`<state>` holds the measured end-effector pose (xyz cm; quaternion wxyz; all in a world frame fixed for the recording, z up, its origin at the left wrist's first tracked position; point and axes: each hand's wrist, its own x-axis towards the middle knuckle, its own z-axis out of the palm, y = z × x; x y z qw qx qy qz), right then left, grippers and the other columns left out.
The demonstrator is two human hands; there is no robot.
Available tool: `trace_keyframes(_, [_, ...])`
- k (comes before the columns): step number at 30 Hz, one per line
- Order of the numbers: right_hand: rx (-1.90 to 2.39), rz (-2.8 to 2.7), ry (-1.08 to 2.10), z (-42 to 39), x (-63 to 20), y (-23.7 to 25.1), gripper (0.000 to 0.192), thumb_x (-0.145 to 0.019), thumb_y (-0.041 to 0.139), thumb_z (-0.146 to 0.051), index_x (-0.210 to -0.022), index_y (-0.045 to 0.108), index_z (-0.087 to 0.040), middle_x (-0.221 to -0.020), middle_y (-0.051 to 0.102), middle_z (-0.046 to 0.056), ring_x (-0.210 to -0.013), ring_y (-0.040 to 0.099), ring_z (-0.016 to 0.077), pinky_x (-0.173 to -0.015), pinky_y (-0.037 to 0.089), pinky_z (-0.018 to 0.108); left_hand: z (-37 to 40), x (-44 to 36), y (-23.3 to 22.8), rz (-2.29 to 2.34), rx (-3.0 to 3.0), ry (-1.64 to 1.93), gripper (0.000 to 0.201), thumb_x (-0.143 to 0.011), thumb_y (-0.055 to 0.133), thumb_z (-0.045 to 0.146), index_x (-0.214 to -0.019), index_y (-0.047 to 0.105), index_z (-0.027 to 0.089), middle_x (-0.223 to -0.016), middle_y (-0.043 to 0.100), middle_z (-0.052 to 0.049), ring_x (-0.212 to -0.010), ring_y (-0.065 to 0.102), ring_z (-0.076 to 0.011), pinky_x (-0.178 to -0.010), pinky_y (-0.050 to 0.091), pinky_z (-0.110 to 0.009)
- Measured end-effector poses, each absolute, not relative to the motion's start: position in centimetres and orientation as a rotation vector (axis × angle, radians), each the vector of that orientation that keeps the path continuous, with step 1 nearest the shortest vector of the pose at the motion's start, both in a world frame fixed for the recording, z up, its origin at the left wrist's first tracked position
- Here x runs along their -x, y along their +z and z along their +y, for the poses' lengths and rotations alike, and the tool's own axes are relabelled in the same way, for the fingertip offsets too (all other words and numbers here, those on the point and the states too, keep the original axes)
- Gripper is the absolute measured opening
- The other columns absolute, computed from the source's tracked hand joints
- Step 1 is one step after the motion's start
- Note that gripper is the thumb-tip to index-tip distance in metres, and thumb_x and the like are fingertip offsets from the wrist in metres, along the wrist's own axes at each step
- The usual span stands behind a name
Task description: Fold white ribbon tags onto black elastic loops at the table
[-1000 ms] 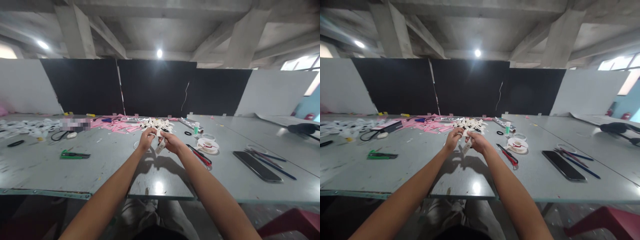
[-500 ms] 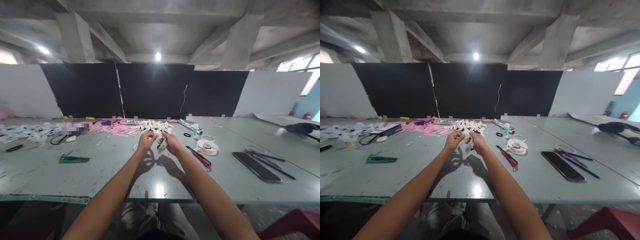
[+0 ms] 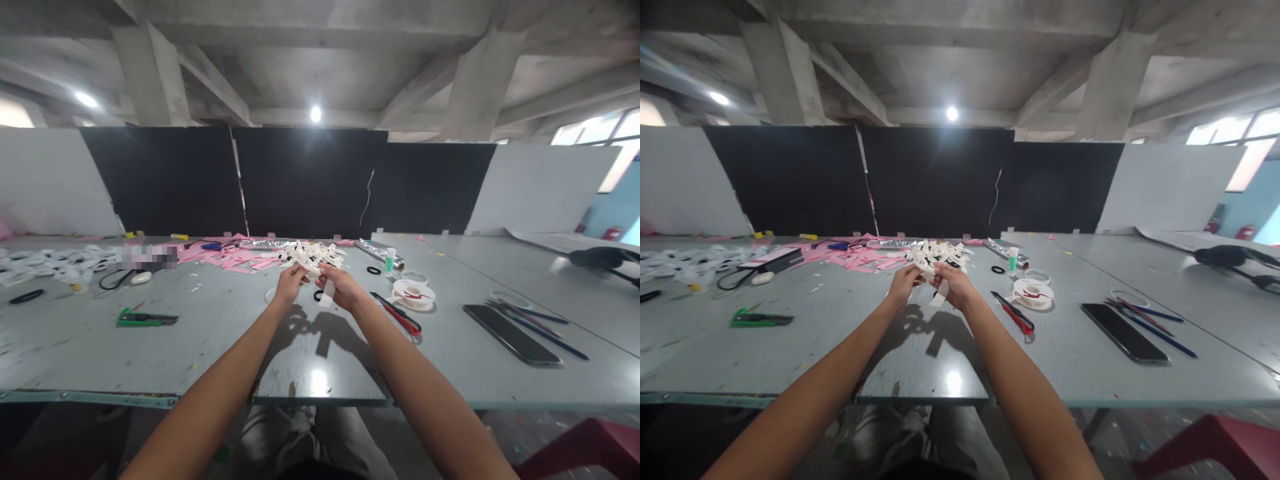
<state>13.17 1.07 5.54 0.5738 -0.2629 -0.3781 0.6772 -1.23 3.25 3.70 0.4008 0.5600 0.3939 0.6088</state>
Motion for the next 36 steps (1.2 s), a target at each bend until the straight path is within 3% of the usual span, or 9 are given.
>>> trace_keyframes(5, [0.661,-0.877,1.573,1.18,-13.19,5.44,0.024,-0.073,0.062,-0.005,-0.095,0.058,-0.015,-0.066,0.056,-0.003,-0.052,0.051,0.0058,-0.064,0.056,0.021,2.67,0.89,3.89,0.944,-1.239,1.528,0.033,-0.057,0.071,0.040,-0.079,0.065,0.016,-0.070,0.066,-0.002,-0.055,0.056,-0.0107,-0.057,0.043,-0.024])
trace_keyframes(11, [0.616,-0.965,1.583,0.98,-13.17,5.37,0.027,-0.068,0.071,-0.010,-0.092,0.059,-0.016,-0.075,0.063,0.001,-0.056,0.056,0.0072,-0.065,0.056,0.024,2.48,0.71,4.09,0.905,-1.254,1.535,0.035,-0.051,0.077,0.038,-0.074,0.067,0.014,-0.063,0.064,-0.001,-0.055,0.056,-0.0114,-0.057,0.044,-0.024])
trace_keyframes(22, [0.626,-1.283,1.331,1.09,-13.16,5.42,0.045,-0.058,0.081,-0.027,-0.094,0.056,-0.017,-0.073,0.066,0.000,-0.064,0.063,0.0122,-0.066,0.056,0.030,2.79,1.26,4.47,0.753,-1.465,1.521,0.024,-0.055,0.074,0.025,-0.073,0.067,0.012,-0.069,0.066,-0.002,-0.060,0.055,-0.0117,-0.058,0.043,-0.023])
trace_keyframes(36, [0.867,-1.543,0.743,1.15,-12.97,5.77,0.022,-0.069,0.065,-0.028,-0.086,0.070,-0.015,-0.068,0.064,0.000,-0.055,0.061,0.0113,-0.059,0.055,0.027,2.37,1.36,4.55,0.822,-1.351,1.560,0.026,-0.056,0.073,0.025,-0.075,0.058,0.017,-0.071,0.061,0.001,-0.061,0.054,-0.0108,-0.058,0.046,-0.024])
